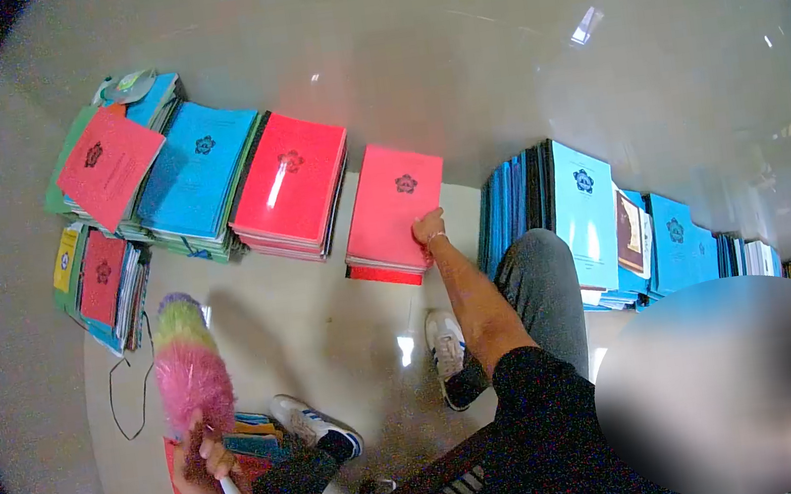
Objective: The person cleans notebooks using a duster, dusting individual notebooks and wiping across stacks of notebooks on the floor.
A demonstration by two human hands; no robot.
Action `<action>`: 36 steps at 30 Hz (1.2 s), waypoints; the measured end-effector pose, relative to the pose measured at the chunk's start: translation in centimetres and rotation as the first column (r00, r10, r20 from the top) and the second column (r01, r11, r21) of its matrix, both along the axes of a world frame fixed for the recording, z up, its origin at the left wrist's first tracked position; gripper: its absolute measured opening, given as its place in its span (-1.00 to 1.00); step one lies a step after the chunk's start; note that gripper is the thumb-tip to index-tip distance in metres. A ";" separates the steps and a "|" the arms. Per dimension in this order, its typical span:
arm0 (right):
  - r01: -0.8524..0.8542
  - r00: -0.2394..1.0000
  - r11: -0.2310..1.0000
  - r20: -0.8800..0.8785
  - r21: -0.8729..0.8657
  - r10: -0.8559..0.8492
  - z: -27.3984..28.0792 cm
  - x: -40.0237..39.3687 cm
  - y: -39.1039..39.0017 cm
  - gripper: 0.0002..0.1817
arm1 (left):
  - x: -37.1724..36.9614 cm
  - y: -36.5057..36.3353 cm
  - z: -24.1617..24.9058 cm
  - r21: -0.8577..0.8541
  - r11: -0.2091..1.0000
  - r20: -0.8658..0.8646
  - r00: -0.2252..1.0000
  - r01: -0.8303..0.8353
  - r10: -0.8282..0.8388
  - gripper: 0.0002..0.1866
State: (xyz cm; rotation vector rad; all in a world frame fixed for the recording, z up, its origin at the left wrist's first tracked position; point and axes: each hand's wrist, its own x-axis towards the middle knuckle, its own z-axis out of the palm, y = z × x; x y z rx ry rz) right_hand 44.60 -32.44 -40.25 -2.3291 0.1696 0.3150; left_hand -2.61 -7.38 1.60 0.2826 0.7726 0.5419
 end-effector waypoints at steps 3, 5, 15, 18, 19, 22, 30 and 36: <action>-0.015 1.000 0.998 -0.017 -0.062 0.014 0.7 0.0 -0.3 -0.17 | 0.2 0.0 0.1 -0.005 1.000 0.017 1.000 0.002 -0.002 -0.59; -0.059 0.998 0.992 -0.001 -0.108 0.060 0.1 0.7 -0.4 -0.15 | 0.2 -0.1 0.0 -0.007 1.000 0.031 0.999 0.005 -0.004 -0.59; 0.187 0.980 0.947 0.115 -0.261 -0.162 10.0 -4.7 12.1 -0.37 | 1.3 0.9 -3.1 0.123 0.986 0.026 0.993 0.112 -0.116 -0.61; -0.241 0.966 0.951 0.144 0.193 0.216 15.1 -11.5 15.4 -0.69 | 2.3 0.9 -3.9 0.115 0.990 0.012 0.996 0.087 -0.089 -0.57; -0.609 0.764 0.717 0.006 0.340 0.646 17.1 -14.0 16.3 -0.62 | 2.2 1.3 -4.9 0.131 0.989 -0.008 0.997 0.073 -0.072 -0.54; -0.712 0.190 0.292 -0.225 0.639 0.955 28.4 -24.2 14.9 -0.49 | 2.0 1.5 -6.2 0.355 0.893 -0.185 0.957 0.277 -0.223 -0.55; -0.690 0.345 0.265 -0.016 0.674 0.938 31.1 -33.7 5.8 -0.61 | 4.3 -8.6 -7.2 0.391 0.855 -0.402 0.899 0.341 -0.174 -0.59; -0.922 0.383 0.369 0.149 0.115 0.912 33.8 -29.6 5.2 -0.76 | 5.1 -3.6 -12.3 0.633 0.168 -0.706 0.653 0.756 -0.276 -0.37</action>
